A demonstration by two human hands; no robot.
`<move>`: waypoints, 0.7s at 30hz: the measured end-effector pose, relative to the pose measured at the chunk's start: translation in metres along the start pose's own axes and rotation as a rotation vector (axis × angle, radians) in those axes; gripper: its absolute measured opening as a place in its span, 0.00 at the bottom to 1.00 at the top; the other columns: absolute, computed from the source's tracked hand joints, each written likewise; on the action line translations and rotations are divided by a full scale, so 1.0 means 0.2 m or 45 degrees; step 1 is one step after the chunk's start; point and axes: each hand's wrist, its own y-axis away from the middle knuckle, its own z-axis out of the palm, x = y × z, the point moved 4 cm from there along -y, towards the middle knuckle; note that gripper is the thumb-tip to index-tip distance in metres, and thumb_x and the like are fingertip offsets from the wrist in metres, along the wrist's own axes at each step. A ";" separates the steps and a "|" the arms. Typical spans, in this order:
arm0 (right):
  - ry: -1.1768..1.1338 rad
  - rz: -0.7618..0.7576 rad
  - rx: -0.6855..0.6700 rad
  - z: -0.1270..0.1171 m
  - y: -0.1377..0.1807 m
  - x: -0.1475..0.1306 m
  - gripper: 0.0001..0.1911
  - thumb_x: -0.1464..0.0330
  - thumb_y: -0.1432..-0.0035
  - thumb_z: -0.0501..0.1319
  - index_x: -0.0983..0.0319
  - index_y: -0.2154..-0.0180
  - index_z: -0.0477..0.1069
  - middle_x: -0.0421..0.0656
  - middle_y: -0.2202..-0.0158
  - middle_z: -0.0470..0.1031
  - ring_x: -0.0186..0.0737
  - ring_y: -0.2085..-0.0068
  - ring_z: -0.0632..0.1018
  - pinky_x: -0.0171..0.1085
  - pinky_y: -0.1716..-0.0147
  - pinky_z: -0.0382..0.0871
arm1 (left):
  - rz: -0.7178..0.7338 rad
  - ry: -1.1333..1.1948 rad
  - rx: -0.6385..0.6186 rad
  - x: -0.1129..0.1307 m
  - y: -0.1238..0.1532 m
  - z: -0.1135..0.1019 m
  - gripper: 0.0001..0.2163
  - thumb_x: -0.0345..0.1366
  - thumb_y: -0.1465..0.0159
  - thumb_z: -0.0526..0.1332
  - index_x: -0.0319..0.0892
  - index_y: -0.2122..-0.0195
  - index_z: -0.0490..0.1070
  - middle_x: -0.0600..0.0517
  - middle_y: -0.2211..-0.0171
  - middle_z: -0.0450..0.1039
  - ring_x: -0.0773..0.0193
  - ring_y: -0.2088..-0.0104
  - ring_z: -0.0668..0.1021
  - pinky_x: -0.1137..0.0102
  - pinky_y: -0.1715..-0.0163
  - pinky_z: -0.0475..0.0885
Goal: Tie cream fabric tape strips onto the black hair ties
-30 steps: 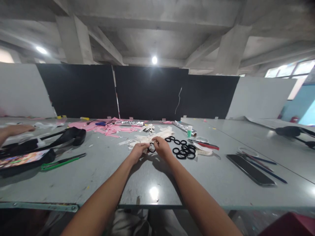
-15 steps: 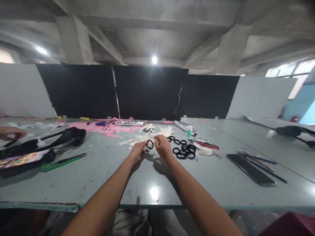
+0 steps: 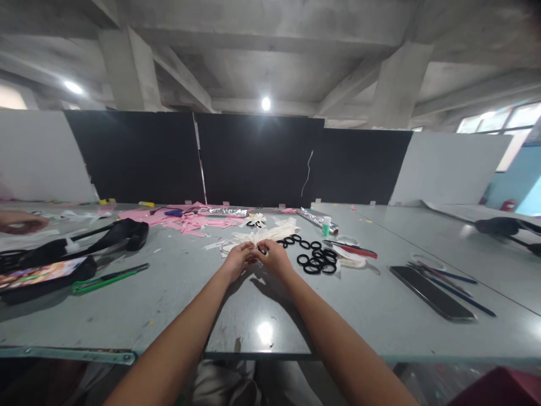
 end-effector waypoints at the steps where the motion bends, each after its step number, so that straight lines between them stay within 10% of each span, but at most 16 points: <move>1: -0.028 0.029 0.008 0.00 0.00 0.01 0.09 0.66 0.49 0.62 0.62 0.64 0.71 0.42 0.68 0.74 0.37 0.66 0.72 0.34 0.64 0.62 | 0.014 0.005 0.006 0.00 0.00 0.00 0.15 0.33 0.56 0.70 0.40 0.68 0.68 0.53 0.74 0.72 0.68 0.75 0.75 0.72 0.71 0.70; 13: -0.241 0.301 0.101 0.00 -0.02 0.11 0.07 0.65 0.52 0.61 0.61 0.69 0.68 0.38 0.74 0.72 0.34 0.73 0.72 0.31 0.73 0.62 | 0.061 -0.250 -0.041 0.04 0.01 0.06 0.10 0.32 0.50 0.62 0.40 0.65 0.71 0.48 0.68 0.75 0.61 0.70 0.77 0.69 0.71 0.70; 21: -0.622 0.385 0.015 0.00 -0.04 0.15 0.06 0.67 0.57 0.61 0.64 0.76 0.67 0.41 0.76 0.73 0.36 0.73 0.73 0.32 0.74 0.63 | 0.675 -0.735 0.515 0.16 -0.01 -0.08 0.08 0.36 0.48 0.62 0.42 0.67 0.72 0.49 0.66 0.73 0.61 0.66 0.72 0.70 0.64 0.65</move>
